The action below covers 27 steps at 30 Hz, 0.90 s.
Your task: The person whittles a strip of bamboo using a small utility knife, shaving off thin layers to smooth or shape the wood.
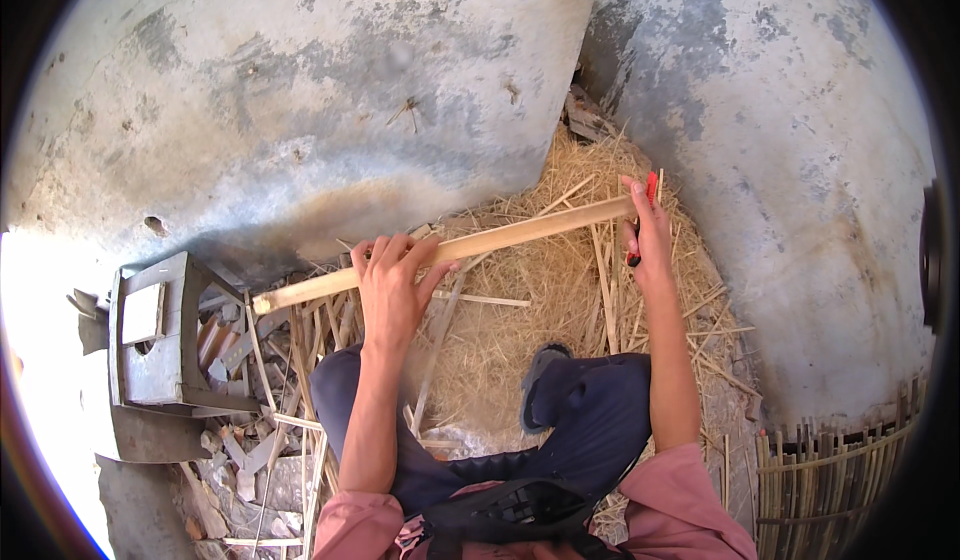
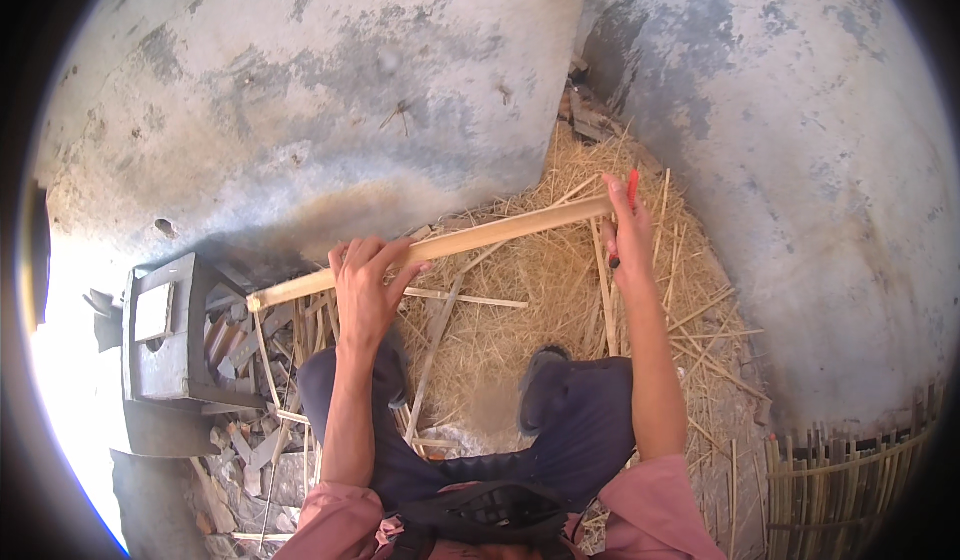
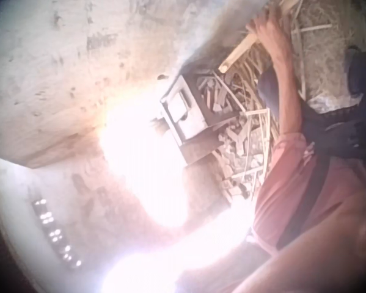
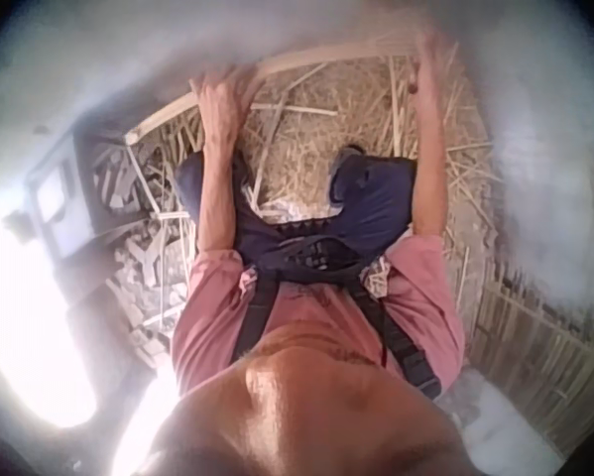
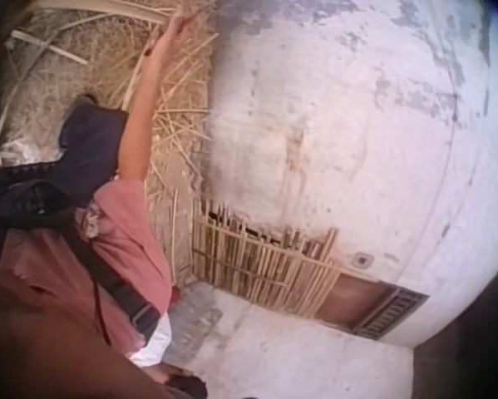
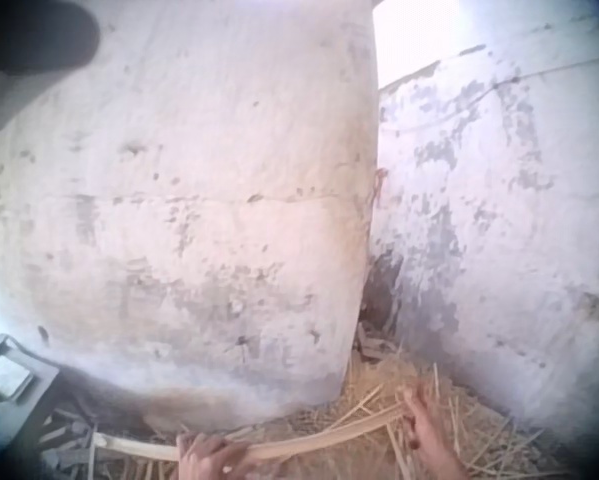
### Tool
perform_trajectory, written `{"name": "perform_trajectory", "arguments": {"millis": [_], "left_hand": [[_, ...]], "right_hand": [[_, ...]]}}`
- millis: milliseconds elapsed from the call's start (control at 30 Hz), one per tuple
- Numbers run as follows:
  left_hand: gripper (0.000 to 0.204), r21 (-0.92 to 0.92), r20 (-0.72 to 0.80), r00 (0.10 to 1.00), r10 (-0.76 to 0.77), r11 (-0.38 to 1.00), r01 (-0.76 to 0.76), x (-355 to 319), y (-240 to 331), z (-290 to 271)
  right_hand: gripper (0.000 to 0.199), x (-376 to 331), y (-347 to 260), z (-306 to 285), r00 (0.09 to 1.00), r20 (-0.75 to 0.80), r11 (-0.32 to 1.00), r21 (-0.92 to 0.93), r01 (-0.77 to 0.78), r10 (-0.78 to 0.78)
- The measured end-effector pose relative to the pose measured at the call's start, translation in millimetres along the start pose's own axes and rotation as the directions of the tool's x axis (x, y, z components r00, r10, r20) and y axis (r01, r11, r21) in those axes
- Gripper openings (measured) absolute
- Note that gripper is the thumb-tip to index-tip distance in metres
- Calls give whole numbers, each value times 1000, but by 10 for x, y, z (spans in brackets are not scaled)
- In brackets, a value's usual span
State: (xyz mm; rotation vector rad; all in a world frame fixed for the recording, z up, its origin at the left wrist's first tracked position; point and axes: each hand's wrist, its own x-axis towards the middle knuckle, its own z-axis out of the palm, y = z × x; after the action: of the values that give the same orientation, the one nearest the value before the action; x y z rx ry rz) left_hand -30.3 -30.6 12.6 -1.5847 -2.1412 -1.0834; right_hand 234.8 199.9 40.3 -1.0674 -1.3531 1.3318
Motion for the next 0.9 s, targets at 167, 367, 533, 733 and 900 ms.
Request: {"name": "perform_trajectory", "arguments": {"millis": [167,367,533,733,900], "left_hand": [[39,36,-36,999,-15,999,16,0,-17,19],[35,59,-229,973,-20,998,35,69,28,-37],[30,59,-216,975,-55,996,69,37,-91,-40],[37,-4,-179,979,-96,995,97,16,-158,29],[34,-70,-20,997,-73,995,71,48,-27,-91]], "right_hand": [[48,137,163,-182,992,64,994,2,-109,108],[47,113,125,-140,972,166,983,-104,-151,167],[41,60,46,-106,941,289,984,-61,-166,177],[41,97,133,-221,933,359,993,101,-63,22],[43,120,111,-299,957,284,977,212,-3,-59]]}}
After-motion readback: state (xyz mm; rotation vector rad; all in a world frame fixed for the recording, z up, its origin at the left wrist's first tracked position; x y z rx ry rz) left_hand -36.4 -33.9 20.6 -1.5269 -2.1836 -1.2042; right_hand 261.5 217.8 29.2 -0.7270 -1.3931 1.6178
